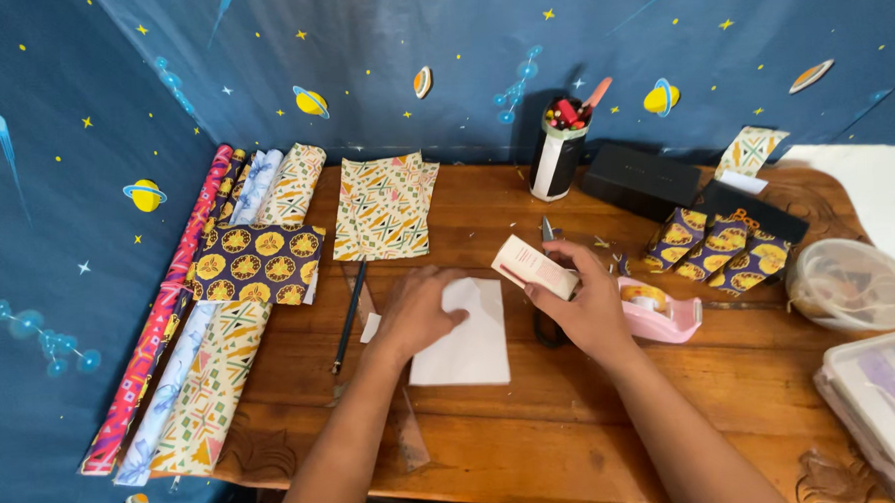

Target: The person wraps small boxes with patterned wrapping paper, folding the paper around each box and securing it with tape from a tape dispenser. They then set a small box on a sheet of white paper and cut the paper with scissors.

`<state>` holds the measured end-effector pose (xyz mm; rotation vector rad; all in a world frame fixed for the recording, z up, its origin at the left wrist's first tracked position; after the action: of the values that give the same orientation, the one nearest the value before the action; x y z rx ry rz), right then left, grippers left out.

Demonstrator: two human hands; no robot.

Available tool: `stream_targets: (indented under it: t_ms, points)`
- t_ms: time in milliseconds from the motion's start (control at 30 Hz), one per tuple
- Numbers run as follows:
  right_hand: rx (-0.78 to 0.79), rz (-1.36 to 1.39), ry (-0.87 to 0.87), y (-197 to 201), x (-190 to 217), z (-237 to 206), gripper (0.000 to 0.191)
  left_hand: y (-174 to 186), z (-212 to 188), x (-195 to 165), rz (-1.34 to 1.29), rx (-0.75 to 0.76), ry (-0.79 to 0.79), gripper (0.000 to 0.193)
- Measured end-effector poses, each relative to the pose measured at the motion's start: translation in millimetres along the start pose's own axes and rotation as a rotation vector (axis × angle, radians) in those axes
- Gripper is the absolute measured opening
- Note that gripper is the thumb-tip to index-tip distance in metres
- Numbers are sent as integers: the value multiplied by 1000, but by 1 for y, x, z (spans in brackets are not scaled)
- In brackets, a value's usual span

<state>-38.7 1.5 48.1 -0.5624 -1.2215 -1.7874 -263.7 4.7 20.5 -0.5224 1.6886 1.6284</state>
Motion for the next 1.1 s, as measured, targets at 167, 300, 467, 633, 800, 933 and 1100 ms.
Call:
stream_targets:
  t_ms: [167,300,467,633,800,933,1100]
  points:
    - [50,285,-264,-10,-33,-3,40,9,20,8,-781,-80,-135,41]
    - [-26,289,-18,-9,-29,-4,39,8,24,21,-1182,-148,-46,42]
    - [17,305,-136,-15,-42,-7,48,-5,23,20,-1219,-155,-103,32]
    - [101,489,-124,-26,-35,-11,53,-18,17,21,-1220,-126,-120,32]
    - [71,456,-187,-26,-29,-15,52,-21,18,5,-1284,-105,-109,41]
    - [-55,401,-200,-17,-31,-13,54,-21,16,0,-1433,-135,-18,69]
    - [-203,364,-152,-4,-32,-13,53,-43,15,3,-1683,31,221,66]
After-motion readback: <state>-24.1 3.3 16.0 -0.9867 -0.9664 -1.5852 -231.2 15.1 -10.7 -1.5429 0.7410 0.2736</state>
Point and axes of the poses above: each hand's wrist, its own z-axis towards the middle knuckle, its own y-axis out of the back of the hand, x = y × z, the point moved 7 cm from there along z, towards the middle knuckle, and after that the axes turned 15 degrees about -z, right-handed, at the moved point
